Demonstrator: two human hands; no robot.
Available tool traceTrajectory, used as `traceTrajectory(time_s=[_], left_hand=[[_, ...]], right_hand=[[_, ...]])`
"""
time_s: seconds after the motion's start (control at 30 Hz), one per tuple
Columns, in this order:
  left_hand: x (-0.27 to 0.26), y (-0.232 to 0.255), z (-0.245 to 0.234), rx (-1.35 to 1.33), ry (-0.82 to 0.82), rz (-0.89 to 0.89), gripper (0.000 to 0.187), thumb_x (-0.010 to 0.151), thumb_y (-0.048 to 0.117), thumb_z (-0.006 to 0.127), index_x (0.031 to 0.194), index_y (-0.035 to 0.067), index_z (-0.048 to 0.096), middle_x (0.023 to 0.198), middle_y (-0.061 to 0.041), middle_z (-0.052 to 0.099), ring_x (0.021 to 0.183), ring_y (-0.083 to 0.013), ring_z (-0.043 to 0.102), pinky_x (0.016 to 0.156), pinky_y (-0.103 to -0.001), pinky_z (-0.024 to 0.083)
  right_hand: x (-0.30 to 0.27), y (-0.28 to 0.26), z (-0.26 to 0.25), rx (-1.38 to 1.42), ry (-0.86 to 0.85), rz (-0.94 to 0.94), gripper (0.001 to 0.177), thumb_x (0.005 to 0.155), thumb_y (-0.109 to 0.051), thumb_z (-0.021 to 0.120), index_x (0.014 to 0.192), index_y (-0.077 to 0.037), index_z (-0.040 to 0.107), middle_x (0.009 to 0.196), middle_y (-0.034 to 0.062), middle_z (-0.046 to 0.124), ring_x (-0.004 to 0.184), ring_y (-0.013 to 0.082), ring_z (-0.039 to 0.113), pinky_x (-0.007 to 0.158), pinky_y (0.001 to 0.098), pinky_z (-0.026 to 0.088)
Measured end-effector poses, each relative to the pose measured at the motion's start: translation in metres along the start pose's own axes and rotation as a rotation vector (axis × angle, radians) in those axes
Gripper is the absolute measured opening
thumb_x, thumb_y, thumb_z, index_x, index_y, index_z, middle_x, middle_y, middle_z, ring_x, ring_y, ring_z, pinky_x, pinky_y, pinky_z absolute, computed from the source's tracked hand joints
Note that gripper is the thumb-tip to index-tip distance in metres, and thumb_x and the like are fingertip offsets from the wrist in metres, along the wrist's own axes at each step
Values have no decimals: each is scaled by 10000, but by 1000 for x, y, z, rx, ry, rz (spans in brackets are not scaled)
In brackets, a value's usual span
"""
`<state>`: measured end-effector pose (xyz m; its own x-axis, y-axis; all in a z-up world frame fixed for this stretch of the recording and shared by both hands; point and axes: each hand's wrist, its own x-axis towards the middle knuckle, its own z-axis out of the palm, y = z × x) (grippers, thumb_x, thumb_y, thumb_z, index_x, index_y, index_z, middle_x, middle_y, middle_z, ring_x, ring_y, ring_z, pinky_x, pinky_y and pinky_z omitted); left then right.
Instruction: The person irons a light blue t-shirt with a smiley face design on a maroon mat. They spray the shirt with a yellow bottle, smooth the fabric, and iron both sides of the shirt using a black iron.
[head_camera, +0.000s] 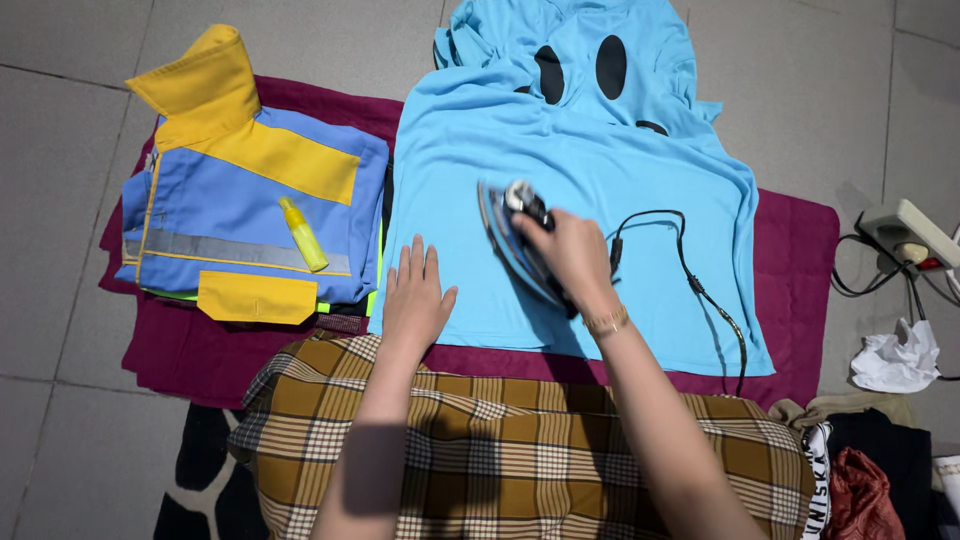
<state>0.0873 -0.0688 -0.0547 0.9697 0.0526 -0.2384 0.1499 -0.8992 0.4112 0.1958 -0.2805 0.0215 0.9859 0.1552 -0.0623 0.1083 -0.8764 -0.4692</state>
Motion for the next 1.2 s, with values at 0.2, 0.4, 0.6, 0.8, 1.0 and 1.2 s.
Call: traceTrajectory(time_s=[0.2, 0.4, 0.6, 0.8, 1.0, 1.2], left_hand=[[0, 2, -4, -33, -8, -16, 796, 933, 329, 663, 1541, -10, 277, 1650, -224, 185, 1514, -408, 197, 1183, -557, 238], [1, -2, -4, -107, 71, 26, 852, 922, 301, 675, 1554, -46, 223, 1625, -274, 218, 1503, -425, 227, 1195, -522, 251], [-1, -4, -1, -51, 66, 30, 857, 915, 324, 680, 1544, -46, 230, 1629, -271, 211, 1502, -420, 227, 1195, -524, 243], [1, -5, 0, -38, 28, 13, 868, 909, 328, 678, 1551, -39, 223, 1634, -252, 200, 1512, -405, 214, 1196, -520, 239], [2, -3, 0, 10, 7, 12, 878, 916, 334, 677, 1556, -41, 207, 1643, -252, 169, 1513, -404, 196, 1193, -522, 234], [1, -1, -1, 30, -9, -2, 874, 919, 333, 676, 1560, -30, 205, 1649, -243, 157, 1522, -394, 184, 1200, -519, 233]], right_hand=[[61, -16, 12, 118, 11, 168, 623, 913, -568, 695, 760, 36, 699, 587, 165, 644, 538, 326, 665, 536, 439, 504], [12, -20, 1, 151, -268, -57, 555, 873, -551, 711, 817, 1, 742, 556, 173, 639, 504, 318, 665, 540, 416, 507], [14, -34, 9, -20, -107, -60, 578, 897, -562, 716, 787, 5, 721, 583, 214, 631, 567, 391, 642, 537, 469, 481], [69, -43, 25, 60, 31, 24, 615, 903, -571, 702, 770, 30, 701, 614, 210, 648, 581, 396, 663, 545, 470, 496], [27, -28, 11, 146, -140, -64, 547, 900, -530, 710, 837, 12, 742, 600, 226, 632, 586, 395, 652, 543, 446, 494], [-33, -14, -17, 5, -243, 62, 578, 863, -585, 686, 873, -10, 742, 536, 209, 624, 530, 380, 667, 524, 449, 505]])
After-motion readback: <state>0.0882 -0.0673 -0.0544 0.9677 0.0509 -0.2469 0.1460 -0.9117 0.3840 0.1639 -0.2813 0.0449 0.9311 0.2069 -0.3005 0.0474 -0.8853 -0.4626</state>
